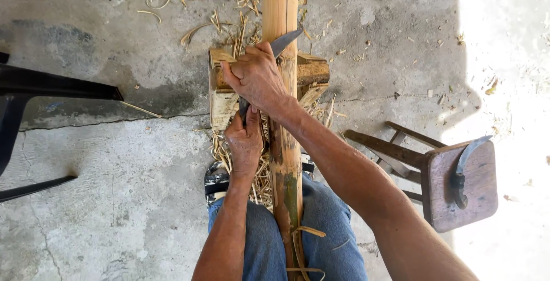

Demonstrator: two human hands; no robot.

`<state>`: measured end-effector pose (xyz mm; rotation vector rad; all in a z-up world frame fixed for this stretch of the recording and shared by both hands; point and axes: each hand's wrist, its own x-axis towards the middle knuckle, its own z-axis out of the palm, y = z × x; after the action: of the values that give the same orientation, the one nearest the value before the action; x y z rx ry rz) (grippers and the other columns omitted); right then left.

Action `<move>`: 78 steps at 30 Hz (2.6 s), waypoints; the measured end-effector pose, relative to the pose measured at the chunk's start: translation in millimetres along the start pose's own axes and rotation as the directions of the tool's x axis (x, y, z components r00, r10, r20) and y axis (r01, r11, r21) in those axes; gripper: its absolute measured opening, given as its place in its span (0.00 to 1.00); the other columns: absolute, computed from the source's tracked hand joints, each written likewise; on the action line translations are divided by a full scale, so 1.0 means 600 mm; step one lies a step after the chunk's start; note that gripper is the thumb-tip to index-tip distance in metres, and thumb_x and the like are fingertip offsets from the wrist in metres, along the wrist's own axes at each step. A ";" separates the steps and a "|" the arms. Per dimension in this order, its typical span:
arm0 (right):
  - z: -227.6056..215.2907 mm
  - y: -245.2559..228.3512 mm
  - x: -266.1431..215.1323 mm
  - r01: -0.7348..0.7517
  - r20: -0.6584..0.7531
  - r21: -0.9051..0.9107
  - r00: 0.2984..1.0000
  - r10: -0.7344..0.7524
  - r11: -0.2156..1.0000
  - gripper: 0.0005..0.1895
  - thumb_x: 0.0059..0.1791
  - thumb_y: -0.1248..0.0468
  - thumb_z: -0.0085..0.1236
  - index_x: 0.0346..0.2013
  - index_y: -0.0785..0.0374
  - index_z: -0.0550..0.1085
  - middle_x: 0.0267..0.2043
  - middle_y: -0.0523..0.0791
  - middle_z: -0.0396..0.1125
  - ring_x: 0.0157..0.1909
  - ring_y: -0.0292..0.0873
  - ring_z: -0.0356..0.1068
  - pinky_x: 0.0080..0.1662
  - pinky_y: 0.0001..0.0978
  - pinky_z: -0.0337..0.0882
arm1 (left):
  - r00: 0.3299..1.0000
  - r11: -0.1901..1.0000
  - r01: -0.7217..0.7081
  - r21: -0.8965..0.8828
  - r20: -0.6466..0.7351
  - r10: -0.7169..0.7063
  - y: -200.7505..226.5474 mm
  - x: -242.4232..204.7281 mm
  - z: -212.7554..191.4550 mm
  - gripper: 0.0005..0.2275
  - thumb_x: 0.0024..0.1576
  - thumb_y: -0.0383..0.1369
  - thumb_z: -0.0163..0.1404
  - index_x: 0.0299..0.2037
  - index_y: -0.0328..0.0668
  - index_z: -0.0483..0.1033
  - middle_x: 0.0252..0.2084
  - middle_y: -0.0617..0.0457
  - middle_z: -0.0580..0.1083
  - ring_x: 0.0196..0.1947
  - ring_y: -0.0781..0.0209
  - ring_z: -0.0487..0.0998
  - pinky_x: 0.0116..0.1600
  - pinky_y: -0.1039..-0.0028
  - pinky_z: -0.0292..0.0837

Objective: Stripping and shaving thin strips of bamboo using a specialized hook-shaped knife.

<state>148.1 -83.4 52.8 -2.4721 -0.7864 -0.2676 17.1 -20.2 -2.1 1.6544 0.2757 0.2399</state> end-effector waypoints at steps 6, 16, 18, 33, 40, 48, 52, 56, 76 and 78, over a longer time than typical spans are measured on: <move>0.029 0.008 -0.031 0.149 0.166 -0.237 0.980 -0.111 0.960 0.13 0.51 0.63 0.62 0.22 0.58 0.73 0.17 0.41 0.64 0.26 0.43 0.64 0.45 0.43 0.62 | 0.970 0.968 0.243 -0.060 0.047 -0.240 0.017 -0.024 -0.010 0.15 0.67 0.34 0.47 0.28 0.33 0.72 0.17 0.55 0.67 0.14 0.70 0.66 0.16 0.74 0.59; 0.004 -0.102 -0.060 0.040 0.052 -0.008 0.998 -0.040 0.999 0.24 0.54 0.52 0.57 0.16 0.56 0.69 0.20 0.42 0.61 0.30 0.43 0.62 0.44 0.44 0.63 | 0.835 0.838 0.543 -0.057 0.146 -0.531 0.013 -0.103 -0.118 0.19 0.67 0.39 0.49 0.25 0.34 0.71 0.17 0.55 0.68 0.14 0.67 0.67 0.20 0.70 0.66; 0.005 -0.065 -0.004 0.052 0.308 -0.214 0.951 0.017 0.976 0.33 0.57 0.47 0.56 0.09 0.56 0.68 0.12 0.44 0.58 0.19 0.47 0.56 0.39 0.43 0.60 | 0.868 0.858 0.495 -0.136 0.123 -0.481 0.035 -0.030 -0.078 0.15 0.64 0.40 0.46 0.28 0.41 0.73 0.17 0.58 0.69 0.14 0.69 0.68 0.19 0.73 0.68; 0.049 0.011 -0.012 0.049 0.108 -0.097 0.993 -0.039 0.994 0.24 0.54 0.58 0.56 0.13 0.57 0.70 0.17 0.41 0.63 0.29 0.41 0.64 0.51 0.42 0.63 | 0.910 0.890 0.414 -0.190 0.070 -0.408 -0.006 -0.004 -0.010 0.16 0.66 0.37 0.47 0.30 0.30 0.71 0.18 0.55 0.68 0.13 0.70 0.69 0.16 0.75 0.70; 0.068 -0.078 -0.121 -0.020 0.342 -0.185 0.936 0.083 0.982 0.29 0.59 0.53 0.50 0.13 0.55 0.71 0.12 0.39 0.57 0.25 0.40 0.59 0.45 0.43 0.62 | 0.830 0.840 0.532 0.105 0.133 -0.542 -0.070 -0.105 -0.093 0.11 0.64 0.39 0.43 0.37 0.44 0.75 0.15 0.54 0.70 0.10 0.68 0.67 0.14 0.71 0.63; 0.040 0.016 0.012 -0.127 0.221 -0.182 0.961 0.166 0.975 0.32 0.55 0.45 0.52 0.09 0.55 0.69 0.11 0.42 0.58 0.21 0.40 0.57 0.45 0.44 0.63 | 0.832 0.762 0.553 -0.336 0.179 -0.525 0.016 0.006 -0.027 0.16 0.64 0.41 0.47 0.29 0.36 0.72 0.18 0.54 0.69 0.12 0.67 0.67 0.17 0.70 0.71; 0.028 0.028 0.029 -0.106 0.175 -0.230 0.973 0.148 0.967 0.29 0.53 0.48 0.54 0.09 0.55 0.69 0.12 0.42 0.59 0.22 0.40 0.60 0.48 0.48 0.63 | 0.865 0.800 0.501 -0.329 0.177 -0.469 -0.005 0.029 0.001 0.18 0.66 0.42 0.47 0.30 0.35 0.70 0.19 0.56 0.66 0.14 0.70 0.64 0.19 0.74 0.68; 0.045 0.021 -0.005 -0.106 0.148 -0.189 0.980 0.135 0.976 0.29 0.56 0.52 0.53 0.11 0.58 0.70 0.14 0.43 0.62 0.25 0.44 0.61 0.46 0.46 0.63 | 0.957 0.954 0.284 -0.095 0.092 -0.276 -0.043 0.000 -0.001 0.19 0.67 0.44 0.44 0.29 0.36 0.73 0.19 0.56 0.69 0.13 0.70 0.68 0.16 0.74 0.65; 0.024 0.008 0.018 -0.089 -0.019 0.021 0.996 0.089 0.996 0.27 0.53 0.59 0.60 0.09 0.55 0.66 0.14 0.38 0.63 0.20 0.40 0.57 0.43 0.42 0.61 | 0.928 0.908 0.373 -0.192 0.099 -0.360 0.016 0.011 -0.007 0.16 0.66 0.39 0.46 0.30 0.34 0.71 0.19 0.56 0.67 0.14 0.70 0.69 0.17 0.74 0.67; 0.017 -0.006 0.012 -0.035 -0.120 0.002 0.992 0.035 0.999 0.24 0.50 0.63 0.63 0.10 0.60 0.67 0.16 0.43 0.65 0.26 0.44 0.63 0.45 0.40 0.62 | 0.989 0.986 0.150 -0.075 0.006 -0.150 0.008 -0.005 -0.005 0.15 0.69 0.38 0.45 0.37 0.31 0.75 0.21 0.55 0.68 0.18 0.70 0.67 0.21 0.74 0.61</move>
<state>152.4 -72.1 48.3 -2.4415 -0.6923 -0.3999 13.7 -18.9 2.8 1.5511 0.3847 0.1352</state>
